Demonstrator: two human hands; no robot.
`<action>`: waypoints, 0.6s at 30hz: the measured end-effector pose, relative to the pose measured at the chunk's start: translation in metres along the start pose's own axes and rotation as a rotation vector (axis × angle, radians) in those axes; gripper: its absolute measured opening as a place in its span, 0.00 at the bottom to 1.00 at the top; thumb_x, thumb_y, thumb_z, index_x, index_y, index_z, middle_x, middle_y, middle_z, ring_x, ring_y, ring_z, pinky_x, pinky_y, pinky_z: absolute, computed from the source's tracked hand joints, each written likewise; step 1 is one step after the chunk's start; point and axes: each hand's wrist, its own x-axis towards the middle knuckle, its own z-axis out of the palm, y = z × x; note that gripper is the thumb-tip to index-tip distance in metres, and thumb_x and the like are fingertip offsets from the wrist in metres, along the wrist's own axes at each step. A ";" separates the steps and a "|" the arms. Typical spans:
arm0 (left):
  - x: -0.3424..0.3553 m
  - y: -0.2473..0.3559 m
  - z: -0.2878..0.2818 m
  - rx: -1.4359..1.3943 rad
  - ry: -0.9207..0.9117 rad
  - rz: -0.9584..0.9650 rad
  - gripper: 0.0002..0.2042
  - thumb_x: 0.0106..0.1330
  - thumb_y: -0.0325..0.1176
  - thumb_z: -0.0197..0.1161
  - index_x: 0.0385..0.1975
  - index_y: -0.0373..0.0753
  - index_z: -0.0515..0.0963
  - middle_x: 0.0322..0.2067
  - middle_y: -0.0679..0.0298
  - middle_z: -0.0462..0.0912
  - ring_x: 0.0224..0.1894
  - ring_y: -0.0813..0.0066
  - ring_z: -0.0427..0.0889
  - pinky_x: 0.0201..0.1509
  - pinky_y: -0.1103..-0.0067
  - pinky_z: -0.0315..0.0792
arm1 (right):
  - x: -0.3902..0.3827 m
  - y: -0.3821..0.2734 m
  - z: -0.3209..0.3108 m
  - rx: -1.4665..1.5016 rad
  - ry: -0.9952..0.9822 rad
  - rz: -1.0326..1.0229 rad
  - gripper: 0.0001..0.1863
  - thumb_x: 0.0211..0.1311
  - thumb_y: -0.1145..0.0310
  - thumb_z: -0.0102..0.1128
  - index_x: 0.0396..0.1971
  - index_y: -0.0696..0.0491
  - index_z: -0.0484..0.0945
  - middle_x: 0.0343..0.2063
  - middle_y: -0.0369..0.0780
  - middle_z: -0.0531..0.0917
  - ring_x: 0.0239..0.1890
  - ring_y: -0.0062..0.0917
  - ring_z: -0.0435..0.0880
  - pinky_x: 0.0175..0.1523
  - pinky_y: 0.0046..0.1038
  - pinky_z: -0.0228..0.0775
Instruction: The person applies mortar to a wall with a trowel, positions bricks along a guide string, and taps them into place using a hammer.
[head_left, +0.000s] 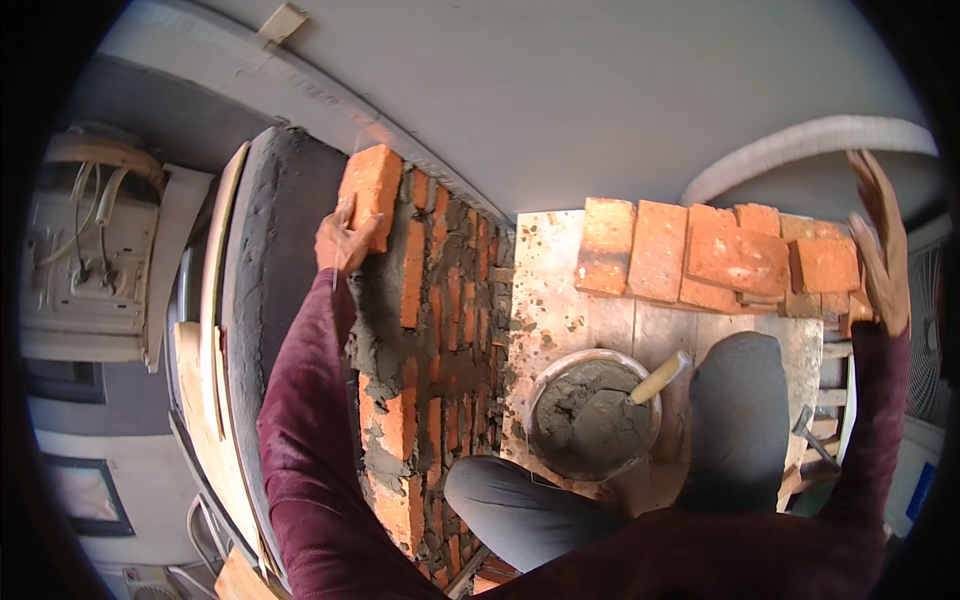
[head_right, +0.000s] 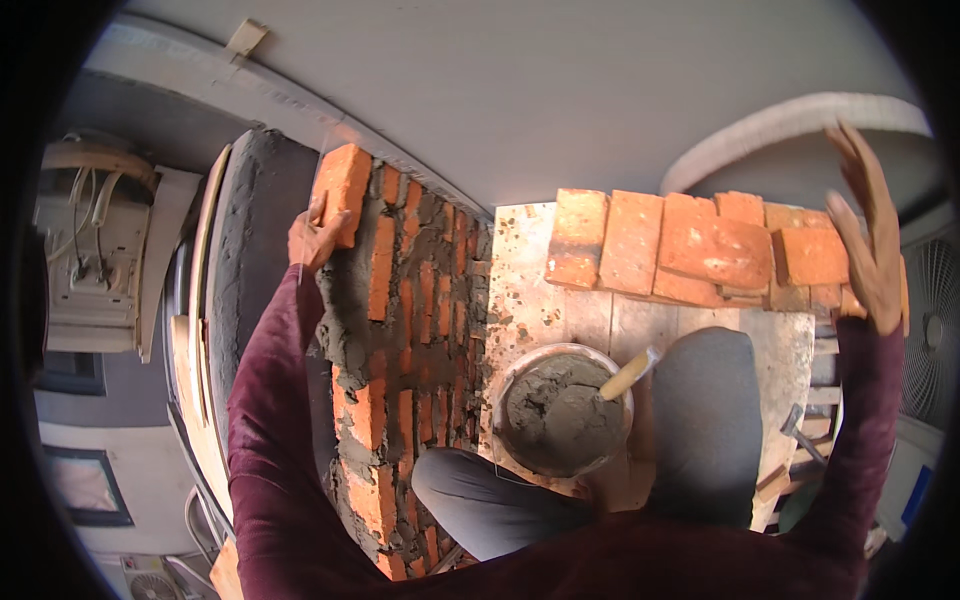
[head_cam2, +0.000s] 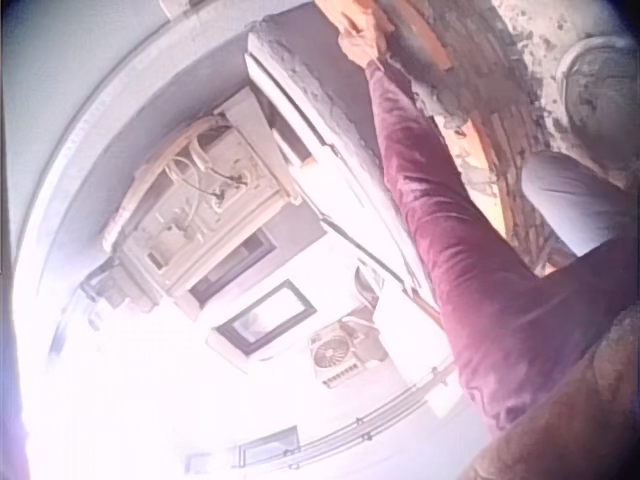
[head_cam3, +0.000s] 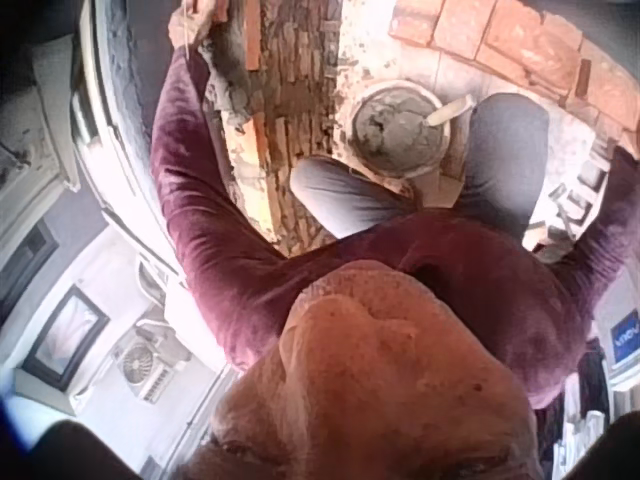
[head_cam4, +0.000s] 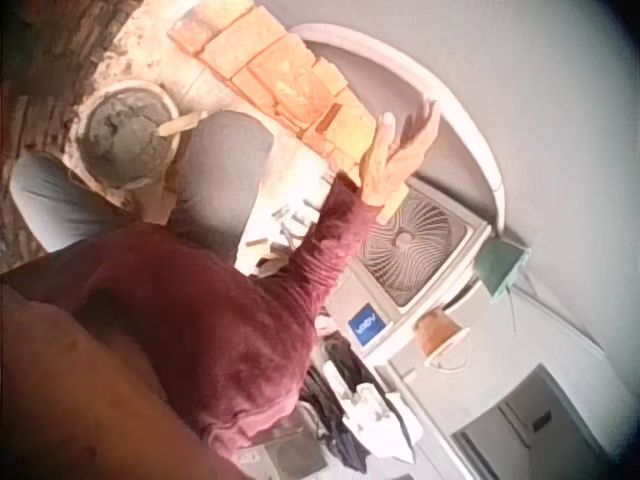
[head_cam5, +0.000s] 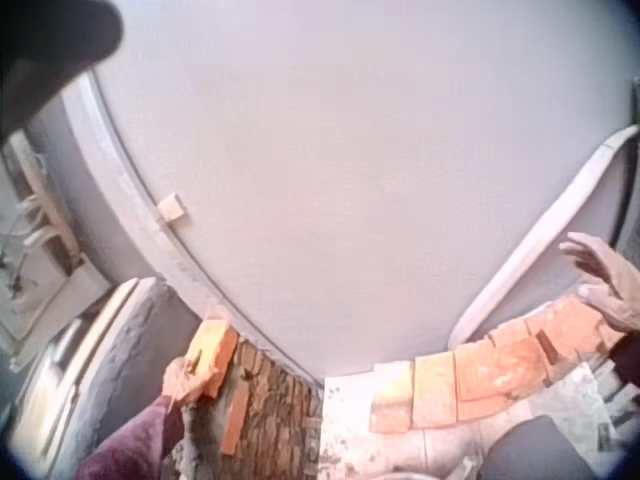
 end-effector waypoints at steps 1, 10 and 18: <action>0.016 0.021 0.003 0.019 -0.016 0.040 0.39 0.54 0.53 0.71 0.64 0.36 0.72 0.45 0.49 0.85 0.43 0.69 0.85 0.51 0.74 0.75 | -0.057 0.046 -0.043 0.052 0.107 0.241 0.29 0.71 0.69 0.51 0.70 0.57 0.60 0.65 0.48 0.71 0.70 0.36 0.66 0.74 0.36 0.53; 0.029 -0.086 -0.007 0.099 -0.365 0.134 0.34 0.72 0.53 0.56 0.71 0.38 0.61 0.46 0.54 0.81 0.43 0.69 0.78 0.50 0.79 0.71 | -0.518 0.198 -0.053 -0.696 -0.319 1.242 0.23 0.64 0.56 0.54 0.52 0.57 0.78 0.46 0.55 0.82 0.52 0.49 0.81 0.59 0.42 0.72; 0.028 -0.121 -0.031 0.263 -0.317 0.365 0.33 0.73 0.49 0.57 0.69 0.32 0.62 0.62 0.49 0.68 0.61 0.57 0.70 0.66 0.68 0.66 | -0.515 0.192 -0.007 -0.815 -0.150 1.487 0.27 0.59 0.61 0.59 0.59 0.50 0.72 0.63 0.45 0.72 0.64 0.43 0.72 0.65 0.38 0.67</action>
